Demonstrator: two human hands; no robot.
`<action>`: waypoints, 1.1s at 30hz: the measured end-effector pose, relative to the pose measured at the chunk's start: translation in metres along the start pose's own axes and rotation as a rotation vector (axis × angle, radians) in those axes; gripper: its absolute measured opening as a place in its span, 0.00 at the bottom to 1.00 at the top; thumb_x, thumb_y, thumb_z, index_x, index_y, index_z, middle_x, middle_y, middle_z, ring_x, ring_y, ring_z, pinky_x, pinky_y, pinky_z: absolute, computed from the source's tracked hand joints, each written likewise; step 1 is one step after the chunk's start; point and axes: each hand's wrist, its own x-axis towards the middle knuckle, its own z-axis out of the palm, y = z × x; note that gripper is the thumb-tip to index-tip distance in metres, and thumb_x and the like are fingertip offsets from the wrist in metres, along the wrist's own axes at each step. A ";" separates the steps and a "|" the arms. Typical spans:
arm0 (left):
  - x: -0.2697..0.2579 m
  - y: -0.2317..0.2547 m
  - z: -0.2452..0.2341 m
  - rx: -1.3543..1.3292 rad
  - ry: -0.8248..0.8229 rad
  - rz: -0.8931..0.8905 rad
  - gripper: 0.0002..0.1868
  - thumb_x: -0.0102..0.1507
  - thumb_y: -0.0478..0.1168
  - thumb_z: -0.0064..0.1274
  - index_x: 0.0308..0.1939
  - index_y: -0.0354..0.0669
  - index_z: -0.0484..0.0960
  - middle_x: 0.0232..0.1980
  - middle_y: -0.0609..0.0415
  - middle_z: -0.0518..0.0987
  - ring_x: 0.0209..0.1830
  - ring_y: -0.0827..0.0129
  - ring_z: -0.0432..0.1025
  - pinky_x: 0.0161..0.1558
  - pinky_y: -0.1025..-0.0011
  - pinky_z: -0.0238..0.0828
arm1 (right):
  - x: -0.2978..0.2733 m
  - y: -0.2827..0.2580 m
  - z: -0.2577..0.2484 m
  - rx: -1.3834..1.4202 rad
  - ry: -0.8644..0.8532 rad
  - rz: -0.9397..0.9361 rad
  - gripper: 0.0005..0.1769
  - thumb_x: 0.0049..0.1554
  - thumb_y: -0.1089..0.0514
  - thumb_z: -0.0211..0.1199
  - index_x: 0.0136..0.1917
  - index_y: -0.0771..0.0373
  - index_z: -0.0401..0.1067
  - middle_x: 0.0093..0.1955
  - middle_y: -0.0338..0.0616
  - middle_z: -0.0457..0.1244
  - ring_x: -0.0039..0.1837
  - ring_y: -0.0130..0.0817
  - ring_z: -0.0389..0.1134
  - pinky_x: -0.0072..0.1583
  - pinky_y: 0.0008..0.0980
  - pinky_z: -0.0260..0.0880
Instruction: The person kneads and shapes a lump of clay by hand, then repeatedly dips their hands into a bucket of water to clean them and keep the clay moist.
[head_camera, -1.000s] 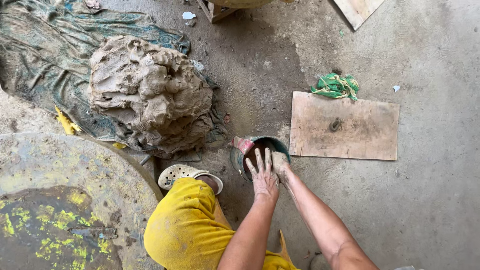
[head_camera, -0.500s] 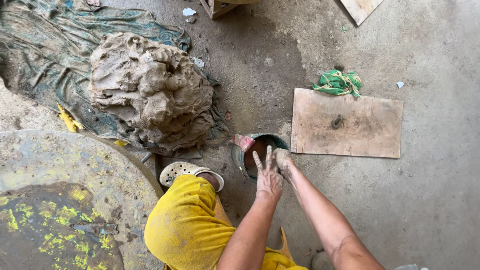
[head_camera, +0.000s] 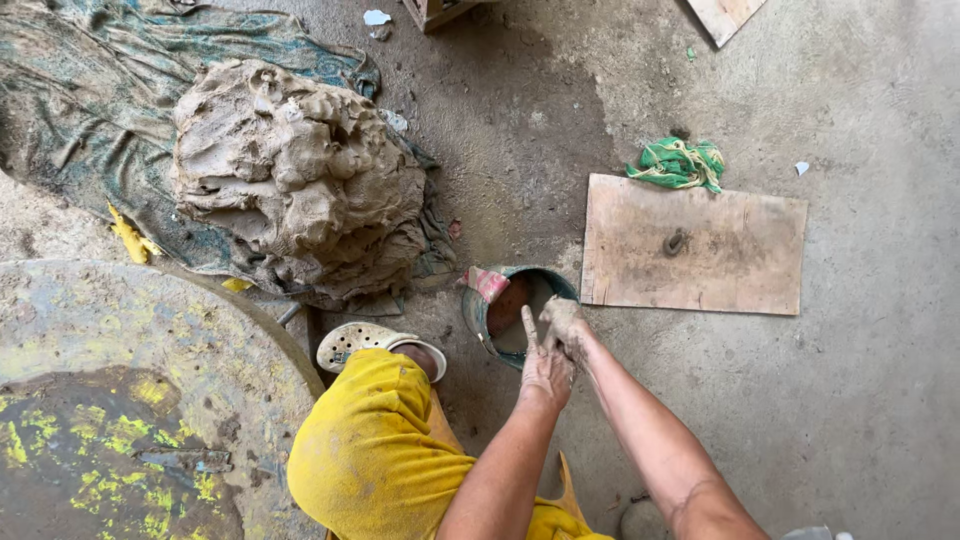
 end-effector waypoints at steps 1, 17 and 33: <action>0.003 0.001 0.002 -0.003 -0.046 0.027 0.32 0.71 0.51 0.35 0.80 0.52 0.55 0.85 0.56 0.45 0.85 0.50 0.31 0.66 0.14 0.18 | 0.002 0.005 -0.002 0.020 0.053 -0.037 0.14 0.58 0.52 0.57 0.42 0.64 0.75 0.44 0.55 0.68 0.47 0.47 0.70 0.50 0.49 0.70; 0.035 -0.024 0.058 -0.706 0.075 -0.346 0.20 0.69 0.42 0.46 0.63 0.45 0.81 0.68 0.47 0.77 0.73 0.52 0.67 0.76 0.52 0.55 | 0.044 -0.004 0.031 0.573 -0.319 0.197 0.16 0.55 0.51 0.60 0.45 0.65 0.78 0.42 0.51 0.70 0.44 0.41 0.69 0.46 0.43 0.71; 0.079 -0.034 0.098 -2.394 0.583 -0.813 0.43 0.66 0.65 0.40 0.77 0.41 0.60 0.77 0.46 0.65 0.75 0.54 0.61 0.72 0.61 0.57 | -0.092 -0.054 0.027 1.289 -0.302 0.263 0.22 0.62 0.48 0.53 0.65 0.57 0.70 0.58 0.47 0.65 0.58 0.43 0.65 0.57 0.45 0.69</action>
